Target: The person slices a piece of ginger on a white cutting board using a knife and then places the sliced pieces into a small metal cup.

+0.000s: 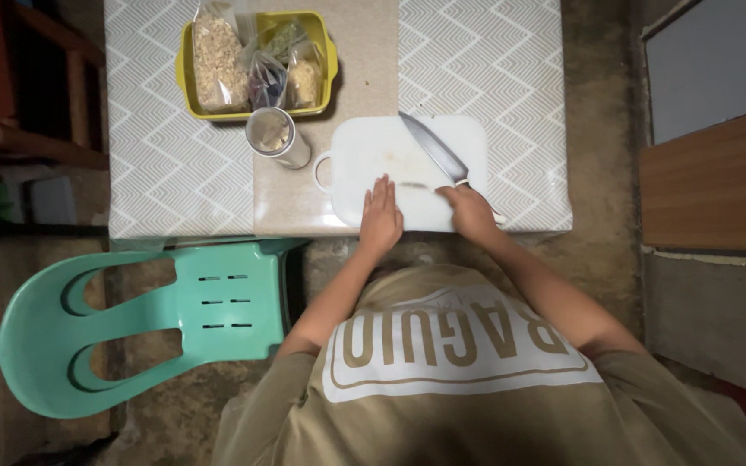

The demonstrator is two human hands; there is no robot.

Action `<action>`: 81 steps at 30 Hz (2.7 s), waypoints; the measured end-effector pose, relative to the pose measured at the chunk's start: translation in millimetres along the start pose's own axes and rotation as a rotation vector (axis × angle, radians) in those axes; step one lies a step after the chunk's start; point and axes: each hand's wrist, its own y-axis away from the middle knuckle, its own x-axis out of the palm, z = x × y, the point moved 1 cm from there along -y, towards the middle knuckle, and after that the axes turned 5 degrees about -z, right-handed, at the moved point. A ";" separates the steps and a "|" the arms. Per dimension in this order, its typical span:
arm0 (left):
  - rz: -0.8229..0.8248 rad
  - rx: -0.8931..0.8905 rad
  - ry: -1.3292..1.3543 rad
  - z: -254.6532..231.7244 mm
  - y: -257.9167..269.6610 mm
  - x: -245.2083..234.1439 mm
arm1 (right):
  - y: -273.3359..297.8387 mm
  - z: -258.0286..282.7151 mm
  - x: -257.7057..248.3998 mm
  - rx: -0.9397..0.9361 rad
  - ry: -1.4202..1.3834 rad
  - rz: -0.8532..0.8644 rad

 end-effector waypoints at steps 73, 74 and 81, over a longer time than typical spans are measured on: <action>-0.110 -0.134 -0.033 -12.4 -11.4 10.1 | -7.3 -14.2 86.7 0.209 -0.529 0.176; -0.214 -0.069 0.099 -9.6 -15.2 3.6 | -8.6 -16.1 86.1 0.349 -0.653 0.280; -0.499 -0.299 0.501 26.7 -32.7 -62.1 | -28.5 13.3 50.7 0.355 -0.792 0.279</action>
